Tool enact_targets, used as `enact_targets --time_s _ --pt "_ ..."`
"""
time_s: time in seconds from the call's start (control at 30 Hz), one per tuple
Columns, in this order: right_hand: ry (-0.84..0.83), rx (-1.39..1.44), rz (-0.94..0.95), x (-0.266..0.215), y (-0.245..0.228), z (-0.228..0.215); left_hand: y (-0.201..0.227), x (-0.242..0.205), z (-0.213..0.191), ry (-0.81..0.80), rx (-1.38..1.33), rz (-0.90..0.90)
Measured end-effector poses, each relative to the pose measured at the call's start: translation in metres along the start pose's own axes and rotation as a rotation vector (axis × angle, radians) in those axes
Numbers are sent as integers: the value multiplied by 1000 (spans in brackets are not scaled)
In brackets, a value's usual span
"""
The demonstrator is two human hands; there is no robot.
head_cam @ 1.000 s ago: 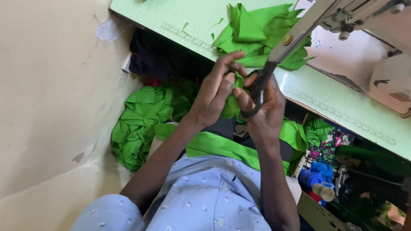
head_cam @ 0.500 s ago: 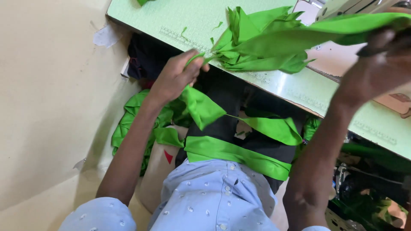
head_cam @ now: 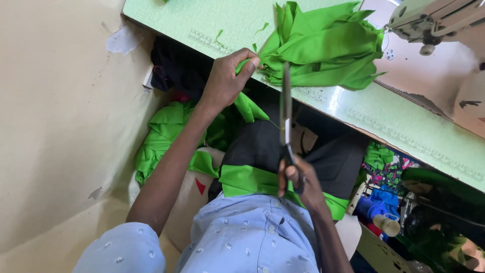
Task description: Trimming and folding green fabric strips at a sewing machine station.
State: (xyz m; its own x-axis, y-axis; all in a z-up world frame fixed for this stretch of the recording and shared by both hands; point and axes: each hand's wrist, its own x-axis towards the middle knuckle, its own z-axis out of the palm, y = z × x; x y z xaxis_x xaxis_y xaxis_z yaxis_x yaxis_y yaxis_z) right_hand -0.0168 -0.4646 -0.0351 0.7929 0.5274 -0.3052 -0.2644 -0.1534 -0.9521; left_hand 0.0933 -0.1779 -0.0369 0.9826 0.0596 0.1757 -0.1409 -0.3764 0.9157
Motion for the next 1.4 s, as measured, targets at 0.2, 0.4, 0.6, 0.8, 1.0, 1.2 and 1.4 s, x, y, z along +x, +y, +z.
enact_targets --time_s 0.2,0.4,0.6,0.8,1.0,1.2,1.4 --pt "-222 -79 22 35 -19 7 5 -6 2 66 28 55" --pt "-100 -198 -84 65 -38 6 8 -12 -4 6 -1 23" --pt "-5 -252 -77 60 -43 11 0 -11 -6 -1 3 68" --pt "46 -212 -30 40 -28 6 -2 -10 -3 71 -14 -3" --pt "-297 -127 4 4 -23 -10 2 -15 -19 82 -58 11" --pt "-348 -199 21 -2 -25 -5 19 -25 -34 -125 -5 -3" --pt "-244 -121 -209 0 11 -10 27 -32 -44 -225 -173 12"
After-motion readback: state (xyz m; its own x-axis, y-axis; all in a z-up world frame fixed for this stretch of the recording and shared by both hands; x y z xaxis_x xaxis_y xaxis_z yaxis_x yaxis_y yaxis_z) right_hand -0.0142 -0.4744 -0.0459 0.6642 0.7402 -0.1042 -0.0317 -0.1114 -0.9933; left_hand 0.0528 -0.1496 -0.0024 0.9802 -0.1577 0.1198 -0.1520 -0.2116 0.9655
